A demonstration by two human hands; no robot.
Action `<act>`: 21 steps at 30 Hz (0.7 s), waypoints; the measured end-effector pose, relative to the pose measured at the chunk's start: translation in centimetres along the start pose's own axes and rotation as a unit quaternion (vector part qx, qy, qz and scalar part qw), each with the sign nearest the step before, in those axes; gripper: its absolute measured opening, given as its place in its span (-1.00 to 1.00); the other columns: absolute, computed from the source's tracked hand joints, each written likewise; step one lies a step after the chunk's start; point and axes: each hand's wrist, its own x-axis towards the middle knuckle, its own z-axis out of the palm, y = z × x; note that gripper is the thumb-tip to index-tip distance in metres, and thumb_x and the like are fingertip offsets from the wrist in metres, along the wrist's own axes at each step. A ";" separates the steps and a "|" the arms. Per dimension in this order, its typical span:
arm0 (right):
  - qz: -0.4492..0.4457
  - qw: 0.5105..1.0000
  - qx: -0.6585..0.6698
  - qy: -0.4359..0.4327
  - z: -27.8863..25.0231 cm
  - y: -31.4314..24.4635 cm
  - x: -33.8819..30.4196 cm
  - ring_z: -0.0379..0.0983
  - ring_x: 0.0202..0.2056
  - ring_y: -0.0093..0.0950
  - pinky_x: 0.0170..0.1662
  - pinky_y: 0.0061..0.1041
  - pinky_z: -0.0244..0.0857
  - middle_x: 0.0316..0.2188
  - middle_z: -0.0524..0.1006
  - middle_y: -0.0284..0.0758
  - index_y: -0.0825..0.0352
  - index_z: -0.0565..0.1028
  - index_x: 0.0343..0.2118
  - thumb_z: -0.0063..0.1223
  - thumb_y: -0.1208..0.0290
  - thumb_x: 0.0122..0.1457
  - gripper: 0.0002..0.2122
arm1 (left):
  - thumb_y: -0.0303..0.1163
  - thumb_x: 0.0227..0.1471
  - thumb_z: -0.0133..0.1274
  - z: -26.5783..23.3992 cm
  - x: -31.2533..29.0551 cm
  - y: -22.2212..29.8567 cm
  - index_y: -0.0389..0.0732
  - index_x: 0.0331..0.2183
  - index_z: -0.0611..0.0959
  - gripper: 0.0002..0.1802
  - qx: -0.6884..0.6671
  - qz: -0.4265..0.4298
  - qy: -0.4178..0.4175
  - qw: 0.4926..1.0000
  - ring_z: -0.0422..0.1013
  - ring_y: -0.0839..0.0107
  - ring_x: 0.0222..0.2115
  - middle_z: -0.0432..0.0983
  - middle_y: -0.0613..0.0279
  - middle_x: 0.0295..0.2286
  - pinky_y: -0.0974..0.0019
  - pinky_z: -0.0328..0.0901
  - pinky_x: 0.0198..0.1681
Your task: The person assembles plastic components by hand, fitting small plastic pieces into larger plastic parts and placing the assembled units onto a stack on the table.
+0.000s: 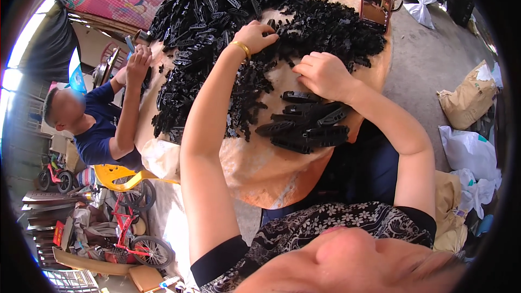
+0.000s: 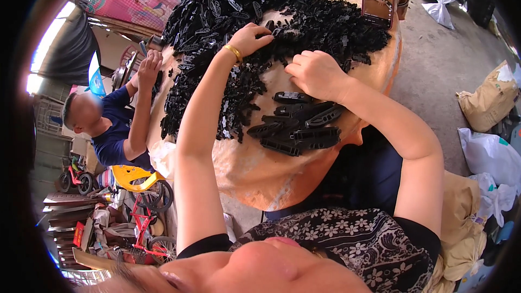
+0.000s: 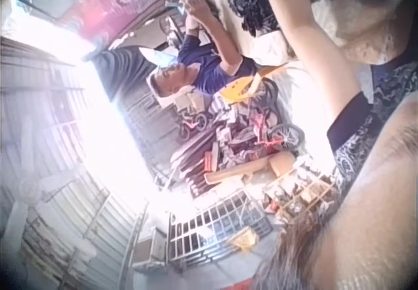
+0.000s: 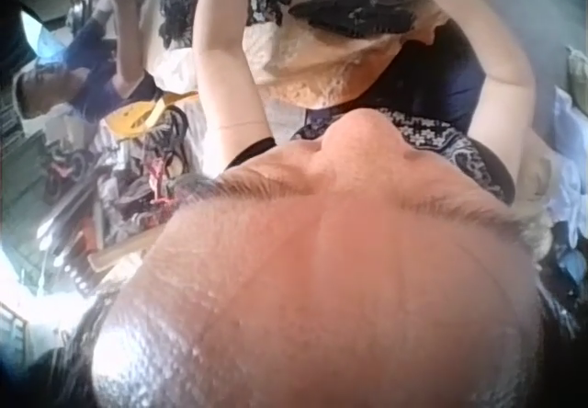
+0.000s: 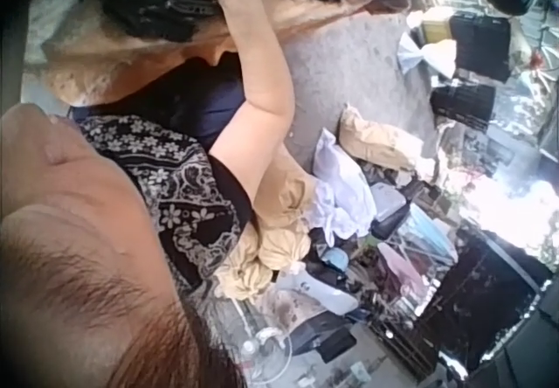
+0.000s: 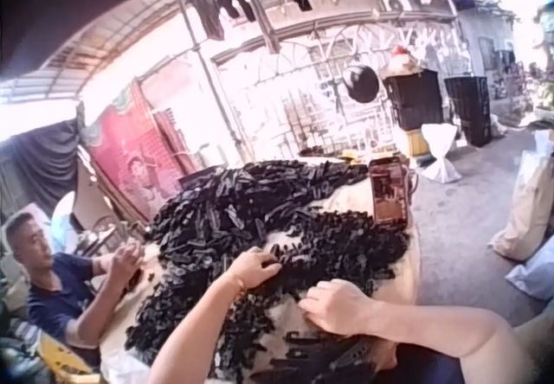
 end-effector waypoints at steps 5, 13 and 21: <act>0.004 1.000 -0.011 -0.008 0.0 0.0 -0.1 0.37 -0.43 -0.37 -0.34 -0.43 0.28 -0.54 0.40 -0.35 0.25 0.46 -0.49 0.04 0.48 -0.16 -0.90 | -0.14 -0.07 0.00 -0.4 -3.0 1.2 -0.20 -0.37 0.66 -0.65 0.034 0.019 0.013 0.999 0.39 0.18 -0.21 0.49 0.11 -0.27 0.28 0.27 -0.09; -0.043 0.994 0.080 0.057 -0.3 -1.2 0.7 0.36 -0.42 -0.31 -0.33 -0.42 0.30 -0.47 0.38 -0.27 0.36 0.49 -0.31 -0.03 0.64 -0.09 -0.78 | -0.07 -0.11 0.06 -0.1 -2.4 7.0 -0.08 -0.24 0.64 -0.60 0.164 -0.105 -0.046 0.980 0.19 0.18 0.04 0.41 0.17 -0.09 -0.06 0.12 0.04; 0.036 0.972 0.191 0.132 -0.9 -1.2 0.5 0.38 -0.43 -0.29 -0.38 -0.42 0.31 -0.40 0.35 -0.24 0.38 0.43 -0.27 -0.10 0.74 -0.07 -0.74 | -0.35 -0.21 0.15 0.0 -6.3 6.8 -0.28 -0.39 0.57 -0.73 -0.032 0.043 0.361 0.931 0.30 0.11 -0.26 0.44 0.06 -0.36 0.21 0.23 -0.15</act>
